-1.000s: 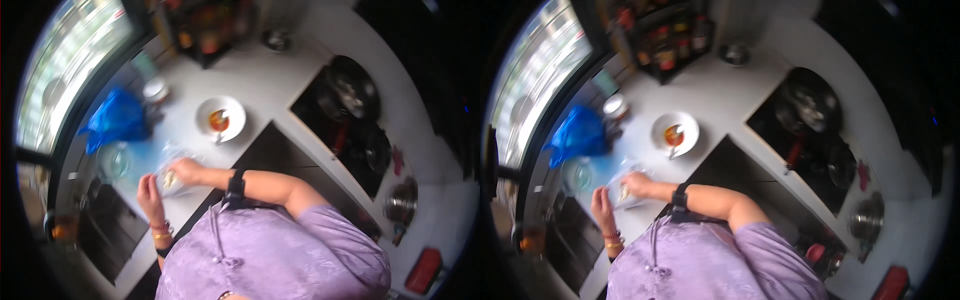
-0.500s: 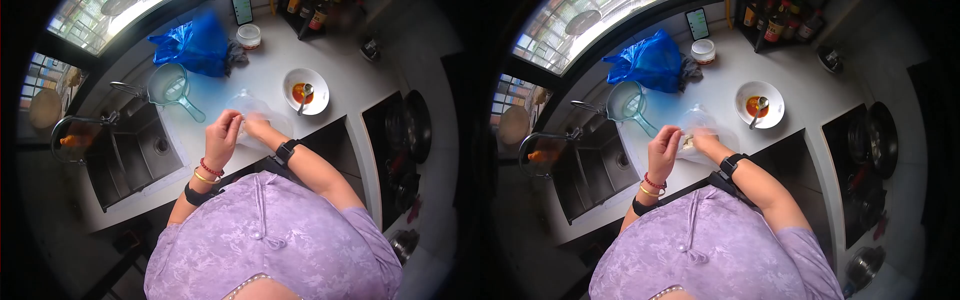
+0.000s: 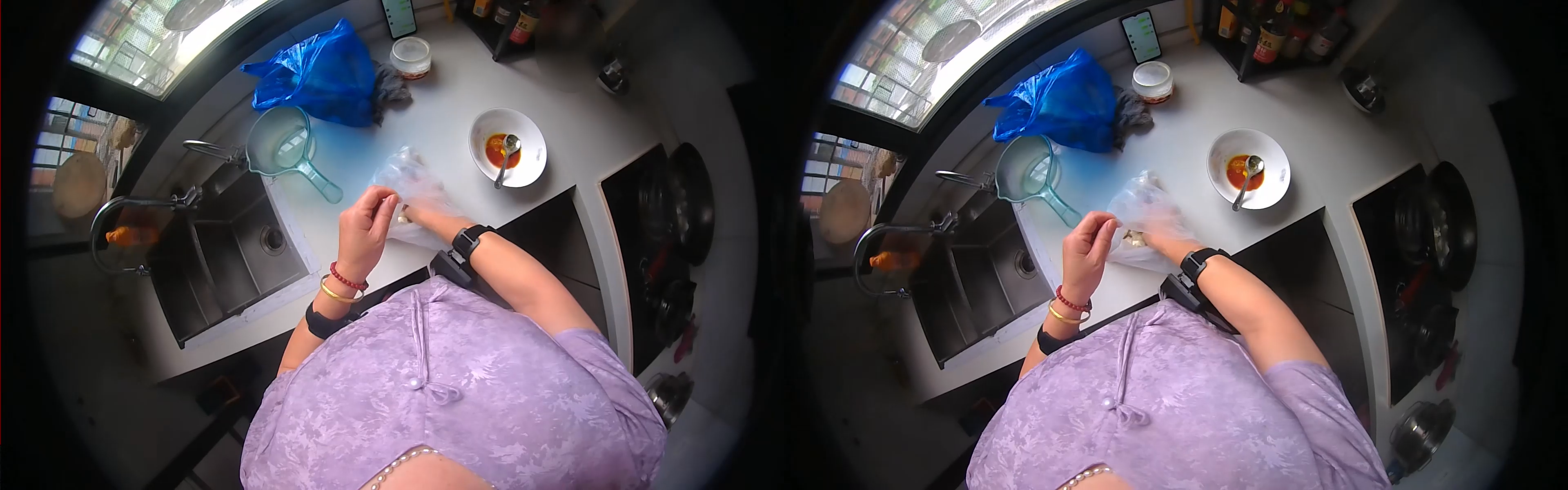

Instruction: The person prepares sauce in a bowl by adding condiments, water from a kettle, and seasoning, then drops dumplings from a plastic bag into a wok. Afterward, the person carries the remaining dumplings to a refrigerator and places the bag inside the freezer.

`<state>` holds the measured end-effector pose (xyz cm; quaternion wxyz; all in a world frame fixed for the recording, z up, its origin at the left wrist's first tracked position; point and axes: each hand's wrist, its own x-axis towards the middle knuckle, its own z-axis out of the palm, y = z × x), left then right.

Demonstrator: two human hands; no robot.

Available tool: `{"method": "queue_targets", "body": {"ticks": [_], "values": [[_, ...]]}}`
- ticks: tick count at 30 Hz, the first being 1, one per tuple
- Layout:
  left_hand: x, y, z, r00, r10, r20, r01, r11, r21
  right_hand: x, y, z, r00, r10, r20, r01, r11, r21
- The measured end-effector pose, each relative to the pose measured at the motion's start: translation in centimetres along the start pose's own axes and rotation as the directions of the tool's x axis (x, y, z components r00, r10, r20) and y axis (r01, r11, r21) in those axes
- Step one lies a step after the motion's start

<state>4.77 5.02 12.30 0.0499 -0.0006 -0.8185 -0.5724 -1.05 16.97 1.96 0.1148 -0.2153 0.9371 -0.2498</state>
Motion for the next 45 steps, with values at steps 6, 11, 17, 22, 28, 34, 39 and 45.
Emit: {"method": "queue_targets", "body": {"ticks": [6,11,17,22,28,34,39,45], "values": [[0.0,0.1,0.8,0.999,-0.008,0.043,0.009,1.000,-0.011,-0.7,-0.4,-1.7,0.962,0.075,0.262,-0.114,0.984,0.139],[0.6,-0.8,0.7,0.995,-0.085,0.046,0.088,0.994,-0.071,0.2,0.9,-0.7,0.961,0.010,0.276,-0.086,0.960,0.267],[1.0,-0.7,1.7,0.998,-0.042,0.053,0.048,0.992,-0.118,-0.4,0.9,-0.3,0.947,-0.042,0.319,-0.074,0.937,0.341],[0.8,0.6,2.7,0.992,-0.047,0.115,0.054,0.997,-0.059,-0.3,0.4,0.5,0.933,-0.085,0.349,-0.061,0.920,0.387],[1.4,-0.4,1.3,0.998,-0.040,0.038,0.045,0.989,-0.140,1.8,1.0,1.4,0.904,-0.149,0.400,-0.150,0.766,0.625],[4.0,-1.1,-0.9,0.998,-0.044,-0.055,0.032,0.979,-0.202,-0.8,-0.7,-6.0,0.818,-0.140,0.558,-0.493,0.329,0.805],[5.2,-1.6,-1.5,0.983,-0.099,-0.153,0.079,0.988,-0.131,-7.8,3.1,-17.0,0.862,-0.219,0.457,-0.468,0.003,0.884],[5.7,-2.9,-2.3,0.983,-0.171,-0.072,0.139,0.936,-0.323,-19.7,16.4,-31.3,0.851,0.509,0.126,-0.273,0.225,0.935]]}}
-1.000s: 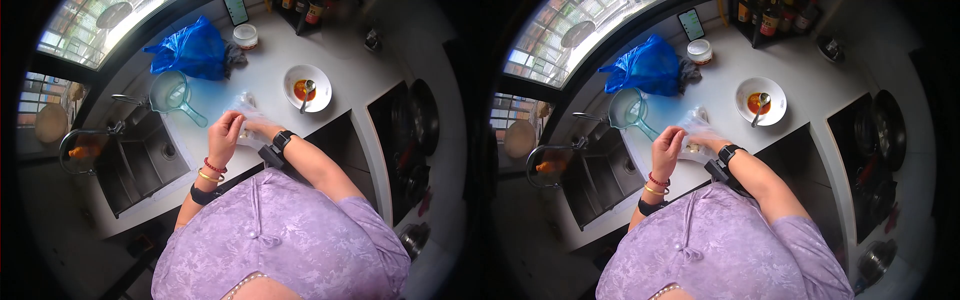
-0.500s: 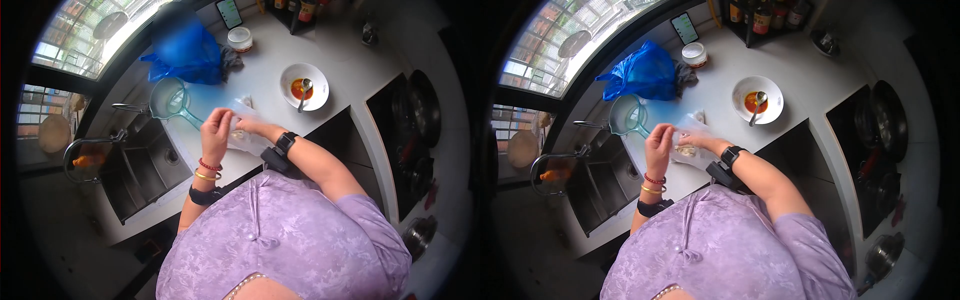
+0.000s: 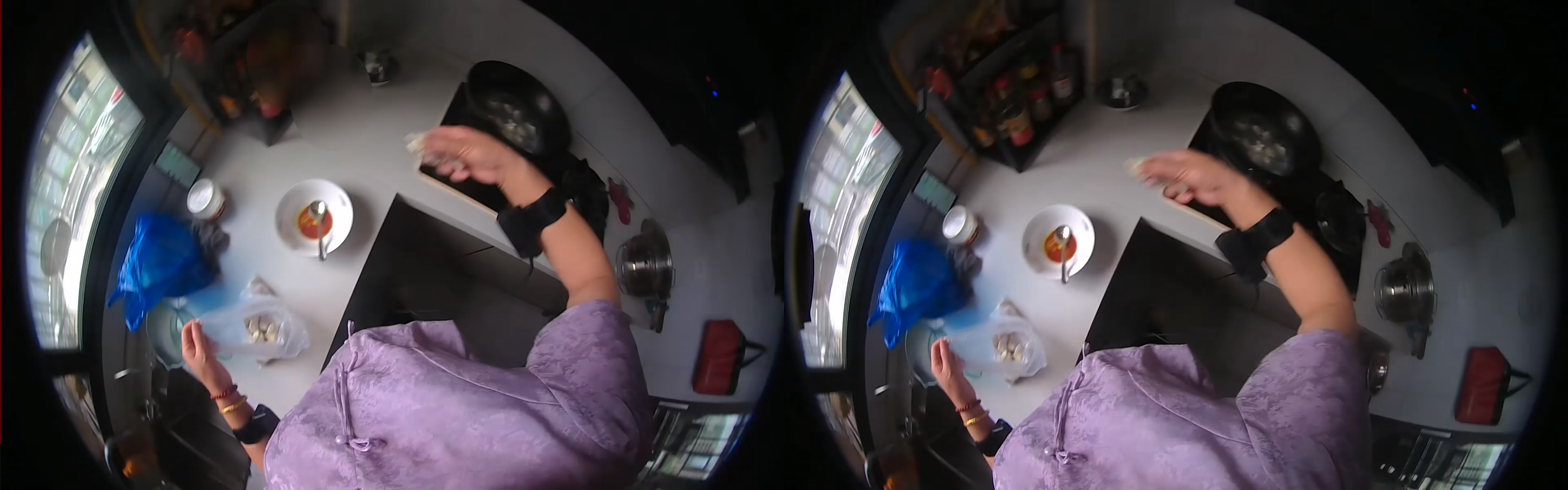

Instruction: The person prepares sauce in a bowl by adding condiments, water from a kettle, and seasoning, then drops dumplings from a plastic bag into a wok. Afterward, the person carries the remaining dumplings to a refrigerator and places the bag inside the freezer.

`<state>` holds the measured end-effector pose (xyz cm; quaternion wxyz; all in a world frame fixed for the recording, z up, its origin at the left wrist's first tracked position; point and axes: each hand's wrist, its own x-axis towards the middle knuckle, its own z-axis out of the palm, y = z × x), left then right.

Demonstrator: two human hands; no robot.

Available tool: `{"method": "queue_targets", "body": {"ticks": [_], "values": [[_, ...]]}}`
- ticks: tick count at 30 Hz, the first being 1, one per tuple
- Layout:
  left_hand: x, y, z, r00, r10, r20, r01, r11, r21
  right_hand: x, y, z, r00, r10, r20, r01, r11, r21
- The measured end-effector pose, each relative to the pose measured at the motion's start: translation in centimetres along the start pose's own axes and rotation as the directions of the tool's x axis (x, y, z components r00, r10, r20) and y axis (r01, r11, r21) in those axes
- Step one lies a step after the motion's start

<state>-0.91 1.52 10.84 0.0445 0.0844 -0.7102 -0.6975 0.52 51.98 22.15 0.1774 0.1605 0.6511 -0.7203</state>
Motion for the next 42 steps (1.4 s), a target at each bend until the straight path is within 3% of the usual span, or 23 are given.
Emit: {"method": "queue_targets", "body": {"ticks": [2,4,8,10,13,15,17,19,22,26,27,29,31,33,34,35,36,37,39,42], "values": [[0.5,-0.2,0.0,1.000,-0.008,0.005,0.009,1.000,-0.012,-1.3,-0.5,-7.3,0.970,-0.030,-0.242,0.026,0.999,-0.018],[1.0,-0.3,0.8,0.999,-0.016,-0.027,0.016,1.000,-0.015,-2.0,-0.2,-13.6,0.897,0.040,-0.440,-0.075,0.995,-0.063],[1.5,-0.2,1.9,0.998,-0.020,-0.063,0.019,1.000,-0.015,-1.3,1.5,-23.1,0.793,0.105,-0.600,-0.170,0.984,-0.052],[1.4,0.0,2.7,0.995,-0.019,-0.100,0.019,1.000,0.000,-0.3,2.0,-26.3,0.691,0.161,-0.705,-0.214,0.977,0.012],[0.6,0.4,3.6,0.989,-0.008,-0.151,0.008,1.000,0.000,1.7,2.9,-30.0,0.649,0.155,-0.745,-0.198,0.980,0.031],[0.2,0.5,3.9,0.985,-0.013,-0.171,0.015,1.000,0.011,2.2,3.1,-32.2,0.697,0.170,-0.697,-0.255,0.967,-0.019],[-0.3,0.8,4.5,0.973,0.006,-0.231,0.004,0.999,0.040,2.4,2.8,-33.3,0.694,0.034,-0.719,-0.180,0.975,-0.128],[-0.6,0.9,4.7,0.967,0.005,-0.255,0.010,0.998,0.058,2.6,2.7,-34.7,0.681,0.044,-0.731,-0.241,0.956,-0.167],[-0.6,1.1,5.2,0.959,0.025,-0.281,-0.001,0.996,0.084,3.3,3.3,-37.3,0.556,-0.059,-0.829,-0.473,0.798,-0.374],[-0.7,1.6,5.6,0.957,0.046,-0.285,-0.004,0.989,0.147,2.8,2.3,-39.0,0.474,-0.130,-0.871,-0.533,0.745,-0.402],[-0.7,1.6,5.4,0.959,0.046,-0.279,-0.004,0.989,0.149,2.6,2.3,-39.4,0.470,-0.127,-0.874,-0.536,0.746,-0.396],[-0.3,1.2,4.9,0.954,0.068,-0.291,-0.004,0.976,0.218,2.0,1.4,-39.1,0.540,-0.134,-0.831,-0.380,0.842,-0.383],[0.2,0.9,4.8,0.957,0.077,-0.281,-0.019,0.979,0.205,1.8,0.8,-39.4,0.562,-0.183,-0.806,-0.357,0.826,-0.437],[0.2,1.2,4.7,0.956,0.096,-0.278,-0.039,0.978,0.204,2.9,1.1,-41.1,0.472,-0.501,-0.725,-0.515,0.511,-0.688],[0.1,1.5,4.9,0.958,0.093,-0.272,-0.036,0.978,0.207,1.9,-1.0,-38.9,0.479,-0.415,-0.774,-0.433,0.655,-0.619],[0.1,1.6,4.9,0.960,0.087,-0.265,-0.031,0.978,0.208,2.0,-1.4,-39.5,0.424,-0.484,-0.766,-0.415,0.648,-0.639],[0.2,1.6,4.6,0.960,0.086,-0.265,-0.029,0.977,0.212,1.6,-1.8,-40.1,0.365,-0.513,-0.777,-0.249,0.751,-0.612],[0.3,1.4,4.2,0.964,0.076,-0.256,-0.019,0.976,0.218,0.0,-4.2,-37.4,0.390,-0.430,-0.814,-0.159,0.839,-0.520],[0.3,1.3,3.6,0.964,0.064,-0.259,-0.005,0.975,0.223,-2.3,-6.7,-34.1,0.420,-0.500,-0.757,0.140,0.860,-0.490],[0.1,2.0,4.1,0.956,0.074,-0.285,0.005,0.964,0.267,-5.8,-9.5,-26.9,0.513,-0.642,-0.570,0.493,0.764,-0.416]]}}
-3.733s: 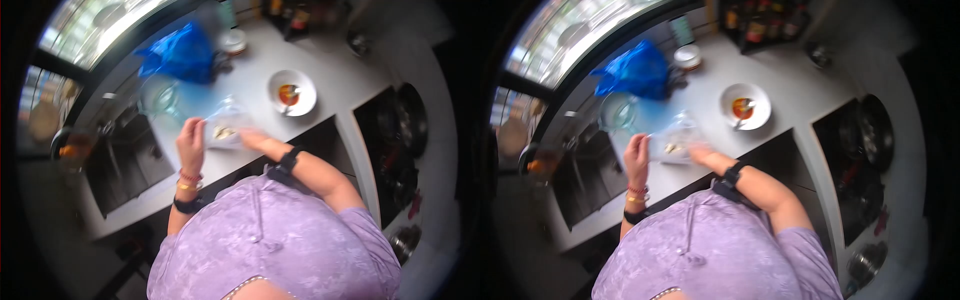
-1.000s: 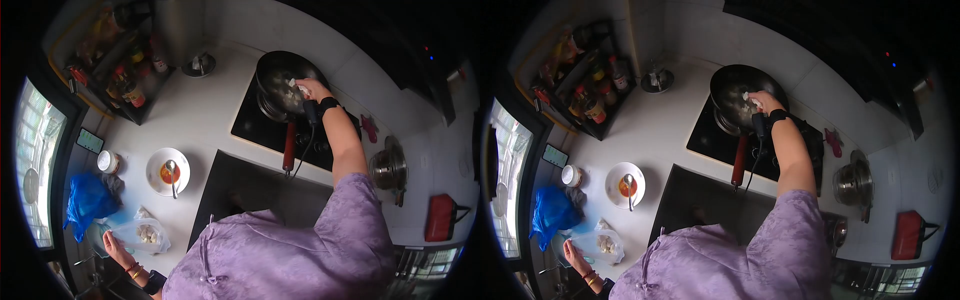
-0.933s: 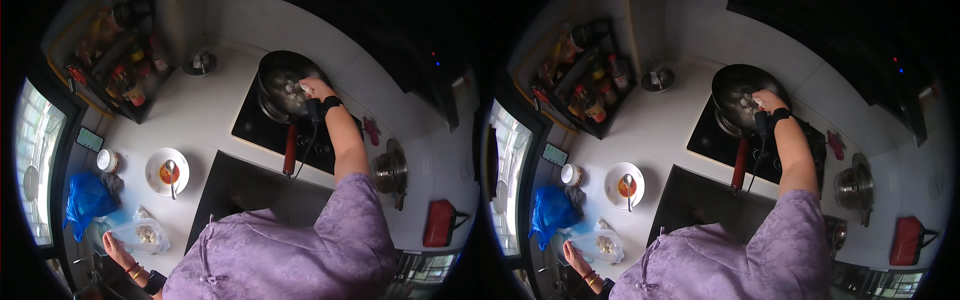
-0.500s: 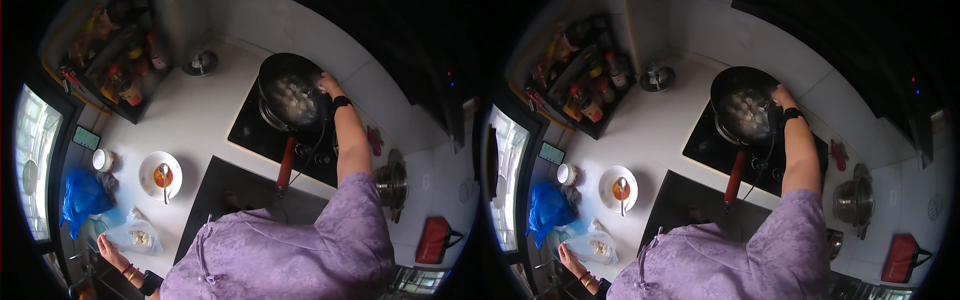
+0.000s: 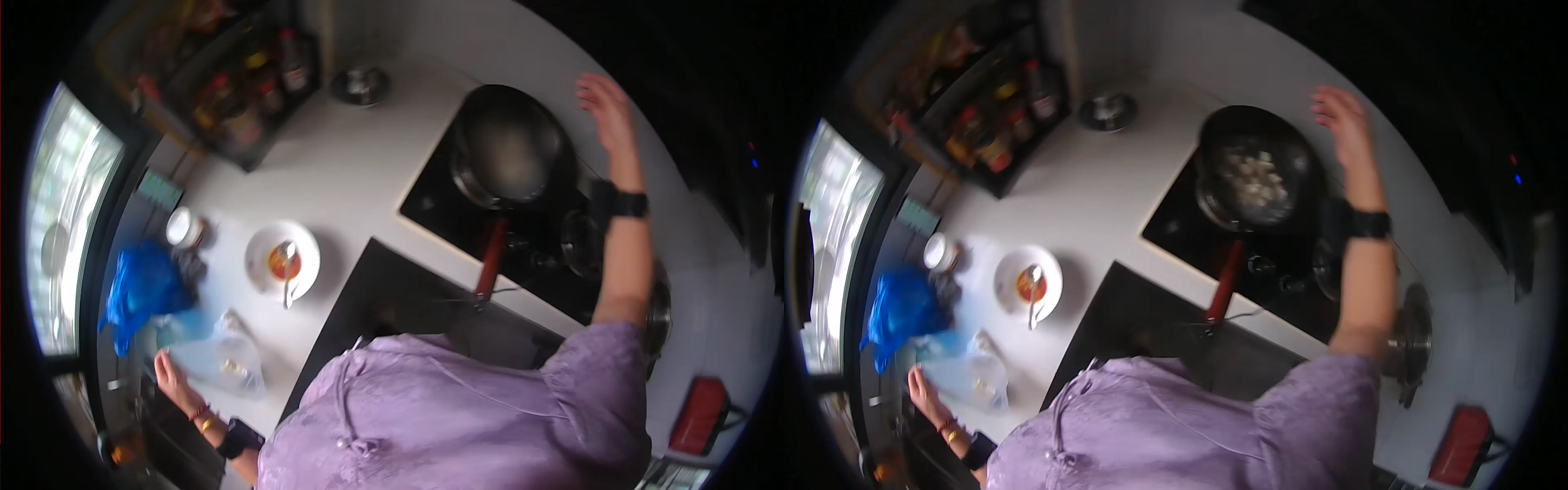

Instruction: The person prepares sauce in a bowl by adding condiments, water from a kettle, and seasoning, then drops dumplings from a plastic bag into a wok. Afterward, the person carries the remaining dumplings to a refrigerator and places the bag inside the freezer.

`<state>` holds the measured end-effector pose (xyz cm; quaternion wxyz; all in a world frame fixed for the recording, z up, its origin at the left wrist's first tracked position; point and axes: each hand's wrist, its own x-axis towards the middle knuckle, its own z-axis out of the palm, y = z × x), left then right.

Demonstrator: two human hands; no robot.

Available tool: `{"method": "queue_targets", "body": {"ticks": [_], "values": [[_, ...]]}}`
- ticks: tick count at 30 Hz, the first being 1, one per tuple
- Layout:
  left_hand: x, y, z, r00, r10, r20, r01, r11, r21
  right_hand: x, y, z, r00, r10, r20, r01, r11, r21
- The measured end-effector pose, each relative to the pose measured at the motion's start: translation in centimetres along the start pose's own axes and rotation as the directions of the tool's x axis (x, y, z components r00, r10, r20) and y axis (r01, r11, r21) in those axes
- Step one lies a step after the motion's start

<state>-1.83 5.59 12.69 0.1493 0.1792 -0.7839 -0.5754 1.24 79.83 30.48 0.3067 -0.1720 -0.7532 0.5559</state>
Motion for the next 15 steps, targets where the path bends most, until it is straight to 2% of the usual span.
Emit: {"method": "queue_targets", "body": {"ticks": [1,2,4,5,6,7,9,10,11,13,14,15], "values": [[0.0,0.1,0.1,1.000,0.005,-0.024,-0.005,1.000,0.021,-2.3,-2.8,1.7,0.997,-0.017,0.071,0.017,1.000,0.001],[0.1,-0.1,-0.4,1.000,-0.017,0.019,0.016,0.999,0.038,-4.7,-5.1,3.6,0.990,-0.037,0.136,0.035,0.999,0.013],[-0.5,0.8,0.2,0.999,-0.024,-0.036,0.027,0.996,0.089,-10.4,-8.6,8.0,0.982,-0.057,0.181,0.068,0.996,-0.056],[-0.5,0.3,0.0,0.999,0.017,-0.036,-0.013,0.994,0.107,-12.6,-9.4,9.5,0.962,-0.071,0.262,0.097,0.992,-0.086],[-0.7,0.4,0.1,0.998,0.058,-0.013,-0.057,0.994,0.091,-15.0,-10.0,11.0,0.886,-0.119,0.448,0.204,0.968,-0.146],[-0.7,0.1,-0.1,0.998,-0.004,0.068,0.002,1.000,0.027,-16.8,-10.5,13.3,0.775,-0.157,0.613,0.331,0.926,-0.181],[-1.1,-0.8,0.0,0.985,-0.011,0.173,0.032,0.992,-0.122,-21.0,-11.0,19.8,0.618,-0.157,0.770,0.463,0.865,-0.195],[-1.8,-0.9,0.2,0.981,-0.015,0.192,0.050,0.982,-0.180,-23.0,-10.6,23.3,0.594,-0.098,0.798,0.422,0.883,-0.206],[-2.1,-0.9,0.3,0.975,-0.004,0.223,0.061,0.967,-0.247,-25.4,-9.7,26.5,0.545,-0.020,0.838,0.311,0.933,-0.180],[-2.7,-1.0,-0.1,0.944,-0.016,0.331,0.108,0.959,-0.263,-29.6,-5.6,33.1,0.285,-0.191,0.939,0.261,0.958,0.116],[-3.0,-0.9,-0.1,0.943,-0.014,0.334,0.110,0.956,-0.272,-31.7,-4.2,36.4,0.161,-0.192,0.968,0.300,0.944,0.137],[-3.2,-1.2,-0.3,0.943,-0.016,0.333,0.115,0.953,-0.280,-34.2,-2.0,39.8,0.141,-0.222,0.965,0.289,0.942,0.174]]}}
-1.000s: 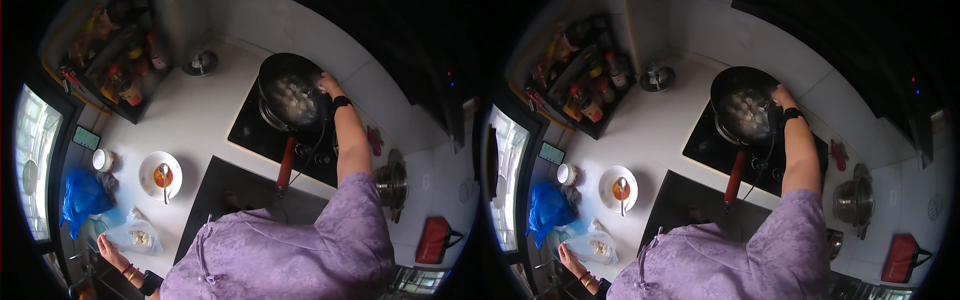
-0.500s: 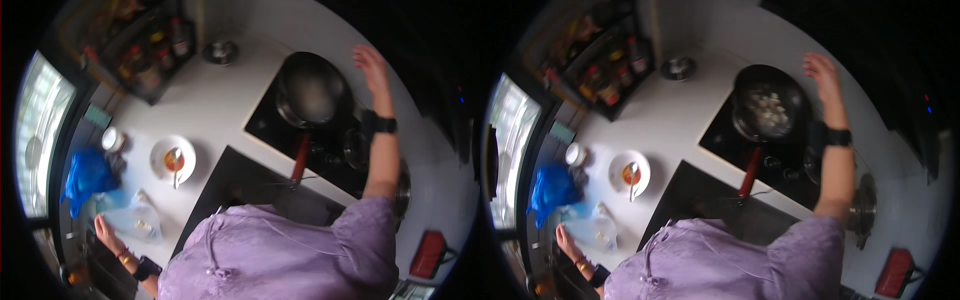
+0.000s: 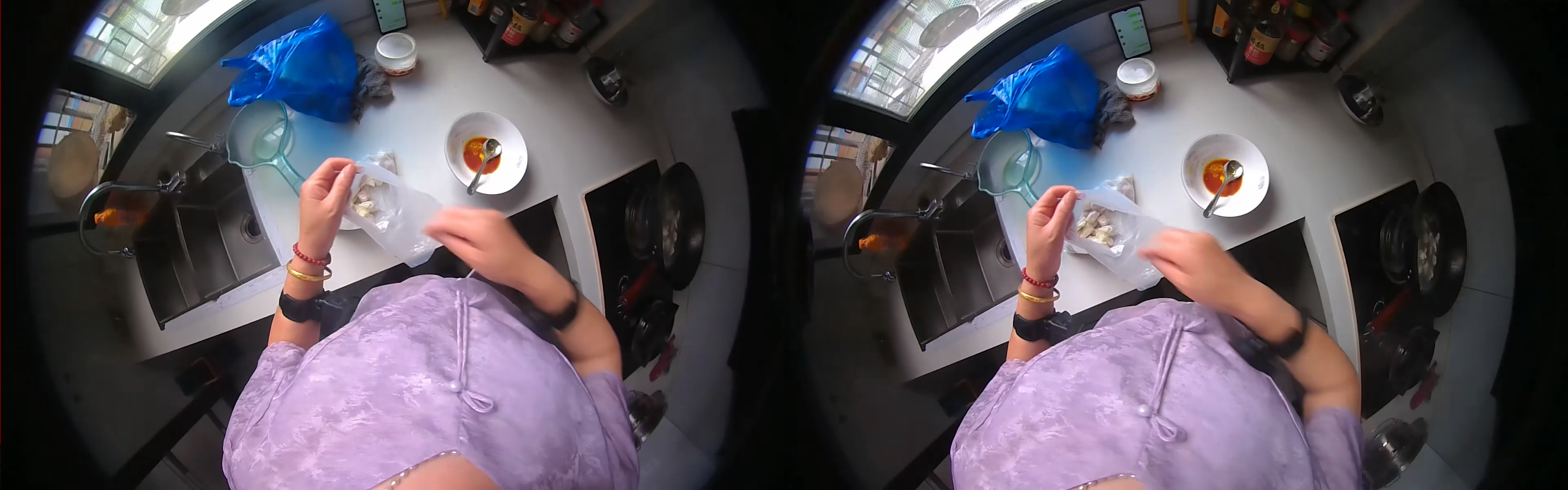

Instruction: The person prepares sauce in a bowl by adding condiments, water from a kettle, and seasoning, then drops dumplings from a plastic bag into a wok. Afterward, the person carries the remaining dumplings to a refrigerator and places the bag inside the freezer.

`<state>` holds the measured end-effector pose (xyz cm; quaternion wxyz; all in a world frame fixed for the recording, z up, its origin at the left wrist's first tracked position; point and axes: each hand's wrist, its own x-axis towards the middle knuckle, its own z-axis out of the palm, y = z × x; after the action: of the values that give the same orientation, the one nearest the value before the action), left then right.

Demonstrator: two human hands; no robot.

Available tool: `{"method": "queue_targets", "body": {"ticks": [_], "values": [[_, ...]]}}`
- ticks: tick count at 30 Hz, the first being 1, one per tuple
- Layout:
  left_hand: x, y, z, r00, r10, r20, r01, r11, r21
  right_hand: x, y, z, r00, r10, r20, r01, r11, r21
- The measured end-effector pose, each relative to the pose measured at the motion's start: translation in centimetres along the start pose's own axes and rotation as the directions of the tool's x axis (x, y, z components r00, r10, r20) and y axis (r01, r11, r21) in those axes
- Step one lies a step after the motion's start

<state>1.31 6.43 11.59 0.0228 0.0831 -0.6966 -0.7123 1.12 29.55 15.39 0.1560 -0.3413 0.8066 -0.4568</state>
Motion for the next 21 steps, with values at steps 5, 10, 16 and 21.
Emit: {"method": "queue_targets", "body": {"ticks": [5,10,16,21], "values": [[-0.9,-0.3,-2.7,0.998,-0.001,0.067,-0.005,0.997,0.080,8.3,9.7,13.3,0.997,0.061,-0.050,-0.074,0.943,-0.326],[-1.9,-1.3,-5.6,0.999,-0.006,0.050,-0.008,0.957,0.289,11.6,12.2,16.5,0.958,0.169,-0.233,-0.250,0.889,-0.383],[-0.2,-1.8,-7.2,0.997,-0.042,0.068,0.016,0.937,0.348,14.1,11.9,15.5,0.980,0.186,-0.076,-0.185,0.682,-0.708],[1.0,-1.0,-6.8,0.990,0.078,0.118,-0.106,0.964,0.246,12.6,9.6,14.4,0.978,-0.043,-0.203,-0.079,0.826,-0.559]]}}
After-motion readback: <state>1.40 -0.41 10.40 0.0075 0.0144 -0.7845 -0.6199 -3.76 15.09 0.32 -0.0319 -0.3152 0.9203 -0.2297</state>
